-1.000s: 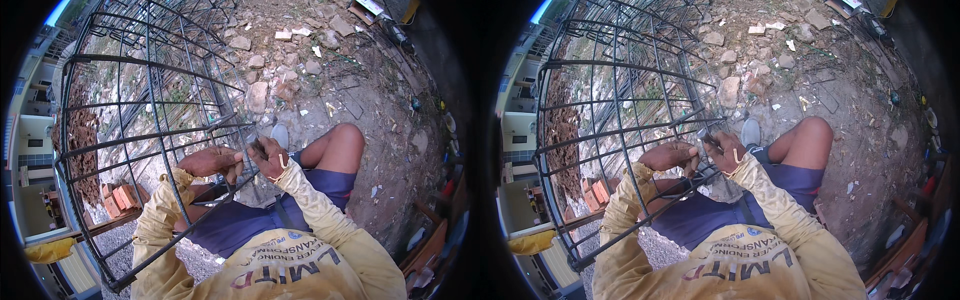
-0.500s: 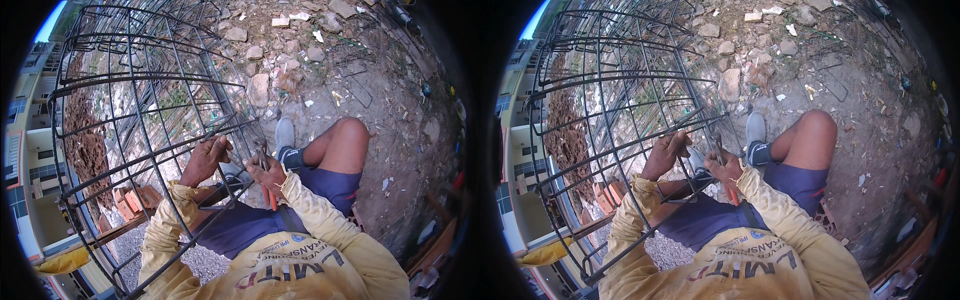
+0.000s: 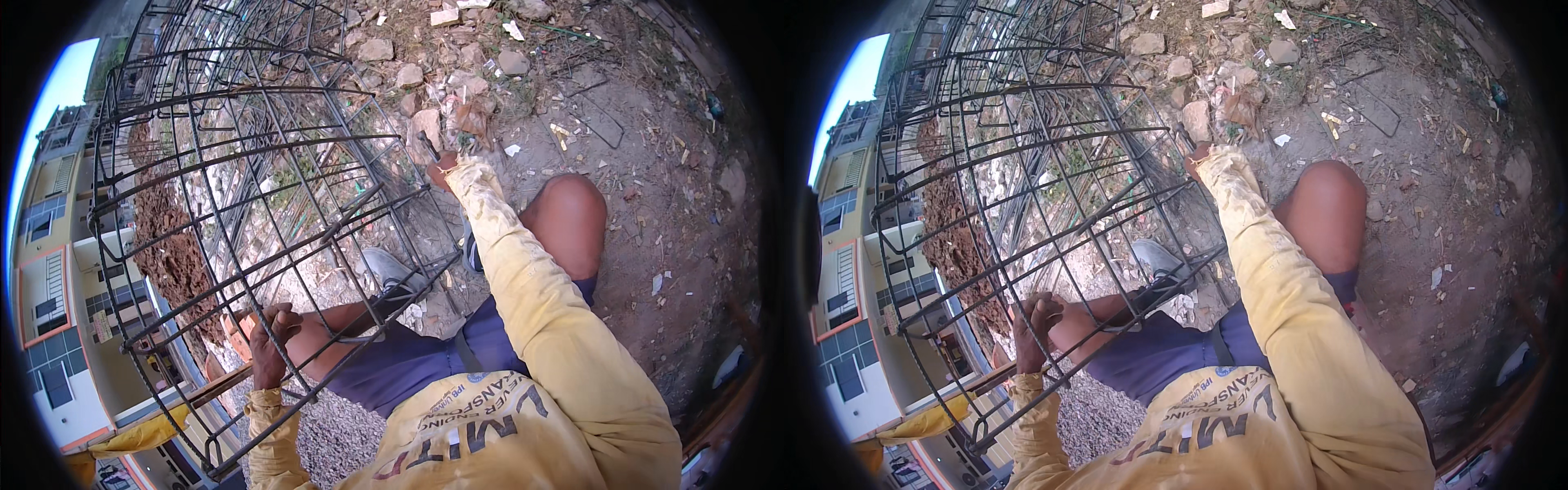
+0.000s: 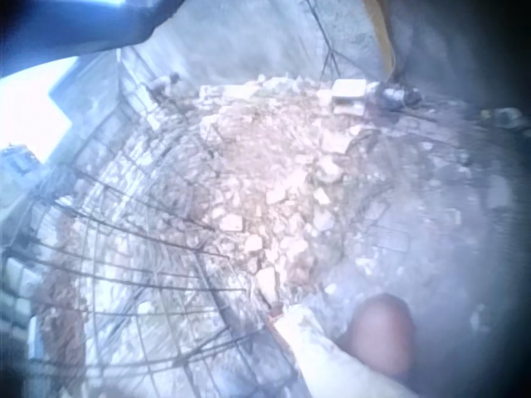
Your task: The person sits on the ground and uses pliers to twist wire ties around intersecting metal rods of a cylindrical mesh structure. The person repeatedly positions the wire, twists it with pliers, and moves to adjacent joints to continue securing the frame.
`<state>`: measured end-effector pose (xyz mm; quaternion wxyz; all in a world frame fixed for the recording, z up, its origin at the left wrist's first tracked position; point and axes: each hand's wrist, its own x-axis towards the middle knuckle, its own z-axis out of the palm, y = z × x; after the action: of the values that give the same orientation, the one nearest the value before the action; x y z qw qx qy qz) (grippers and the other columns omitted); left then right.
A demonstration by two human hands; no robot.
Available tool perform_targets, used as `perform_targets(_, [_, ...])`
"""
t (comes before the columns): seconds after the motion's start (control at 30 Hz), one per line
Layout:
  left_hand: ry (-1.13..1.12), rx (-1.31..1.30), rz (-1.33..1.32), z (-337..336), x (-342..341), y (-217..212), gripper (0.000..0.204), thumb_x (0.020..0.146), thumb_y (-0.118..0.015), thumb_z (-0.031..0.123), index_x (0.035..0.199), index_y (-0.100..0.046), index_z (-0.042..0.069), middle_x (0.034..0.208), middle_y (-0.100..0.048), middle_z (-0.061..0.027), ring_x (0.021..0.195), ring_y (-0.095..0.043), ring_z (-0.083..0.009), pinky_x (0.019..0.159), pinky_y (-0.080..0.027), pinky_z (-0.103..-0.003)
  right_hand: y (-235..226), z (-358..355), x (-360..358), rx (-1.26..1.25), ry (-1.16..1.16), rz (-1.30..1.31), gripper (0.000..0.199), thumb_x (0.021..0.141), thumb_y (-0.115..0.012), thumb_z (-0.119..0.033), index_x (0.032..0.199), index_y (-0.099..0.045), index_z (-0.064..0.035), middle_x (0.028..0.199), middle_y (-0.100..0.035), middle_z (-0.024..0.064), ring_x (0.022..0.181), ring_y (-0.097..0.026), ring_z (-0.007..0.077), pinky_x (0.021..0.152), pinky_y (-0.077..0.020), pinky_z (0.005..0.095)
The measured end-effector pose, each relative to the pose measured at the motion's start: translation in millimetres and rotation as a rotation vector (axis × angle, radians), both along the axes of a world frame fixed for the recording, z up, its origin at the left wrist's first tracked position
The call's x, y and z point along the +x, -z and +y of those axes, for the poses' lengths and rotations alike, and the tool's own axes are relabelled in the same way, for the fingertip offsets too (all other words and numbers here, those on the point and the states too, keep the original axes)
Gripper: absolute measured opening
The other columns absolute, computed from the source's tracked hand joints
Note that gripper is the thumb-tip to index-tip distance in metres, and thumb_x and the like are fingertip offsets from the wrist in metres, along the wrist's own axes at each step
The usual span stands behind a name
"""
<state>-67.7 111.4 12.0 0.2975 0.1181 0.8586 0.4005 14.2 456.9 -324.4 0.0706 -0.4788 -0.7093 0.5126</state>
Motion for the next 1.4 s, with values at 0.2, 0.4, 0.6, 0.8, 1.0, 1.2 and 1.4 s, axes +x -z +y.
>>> perform_targets(0.2, [0.408,-0.740,0.839,-63.5,105.2,-61.4,0.021,0.096,-0.056,0.011,0.112,-0.060,-0.003,0.116,-0.059,-0.0183,0.110,-0.055,-0.0299,0.075,-0.053,-0.033,23.6,-20.3,-4.6,-0.069,-0.108,-0.021,0.020,0.082,-0.066,-0.020,0.090,-0.065,-0.0022,0.071,-0.066,0.0108,0.066,-0.063,0.0255,0.064,-0.0487,0.0393])
perform_targets(0.4, [0.481,-1.130,0.018,74.1,156.1,-131.9,0.061,0.091,-0.066,0.034,0.134,-0.046,-0.004,0.102,-0.069,-0.0185,0.095,-0.068,-0.0280,0.079,-0.054,-0.037,33.3,-34.7,-17.5,-0.133,-0.146,0.010,0.021,0.082,-0.066,-0.022,0.086,-0.064,-0.0020,0.070,-0.065,0.0105,0.064,-0.062,0.0243,0.062,-0.0476,0.0386])
perform_targets(0.6, [0.507,-0.451,-0.351,183.4,127.3,-115.8,0.049,0.085,-0.070,0.037,0.109,-0.067,-0.006,0.089,-0.071,-0.0179,0.084,-0.069,-0.0261,0.078,-0.053,-0.037,40.5,-29.9,-23.0,-0.172,-0.159,0.019,0.022,0.082,-0.066,-0.024,0.083,-0.064,-0.0017,0.069,-0.064,0.0102,0.063,-0.061,0.0231,0.060,-0.0466,0.0380])
perform_targets(0.8, [0.406,-0.181,0.201,292.8,33.1,43.3,0.056,0.092,-0.062,0.046,0.123,-0.060,0.000,0.115,-0.066,-0.0133,0.112,-0.060,-0.0200,0.089,-0.049,-0.033,36.6,-28.2,-32.8,-0.217,-0.192,0.036,0.025,0.082,-0.066,-0.026,0.080,-0.064,-0.0015,0.067,-0.063,0.0100,0.061,-0.060,0.0219,0.059,-0.0455,0.0373])
perform_targets(1.0, [1.081,-0.834,0.515,296.5,-131.9,144.2,0.033,0.089,-0.062,0.027,0.115,-0.067,0.006,0.105,-0.069,-0.0162,0.095,-0.067,-0.0278,0.083,-0.052,-0.036,47.4,-28.6,-36.0,-0.264,-0.249,0.040,0.027,0.082,-0.066,-0.028,0.076,-0.064,-0.0012,0.066,-0.063,0.0097,0.060,-0.058,0.0207,0.057,-0.0444,0.0367])
perform_targets(1.2, [0.980,-1.006,-0.027,233.4,-207.8,207.7,0.039,0.076,-0.069,0.009,0.115,-0.063,0.009,0.100,-0.066,-0.0097,0.095,-0.066,-0.0240,0.086,-0.056,-0.034,62.5,-23.3,-47.7,-0.388,-0.364,0.060,0.030,0.082,-0.066,-0.030,0.073,-0.064,-0.0010,0.065,-0.062,0.0094,0.058,-0.057,0.0196,0.056,-0.0433,0.0361])
perform_targets(1.4, [0.624,-1.362,-0.346,275.0,-146.4,201.6,0.043,0.086,-0.066,0.023,0.126,-0.055,0.011,0.117,-0.062,-0.0068,0.098,-0.065,-0.0217,0.072,-0.061,-0.041,68.1,-13.4,-59.2,-0.686,-0.432,0.203,0.034,0.082,-0.066,-0.032,0.070,-0.063,-0.0007,0.064,-0.061,0.0091,0.056,-0.056,0.0184,0.054,-0.0423,0.0354])
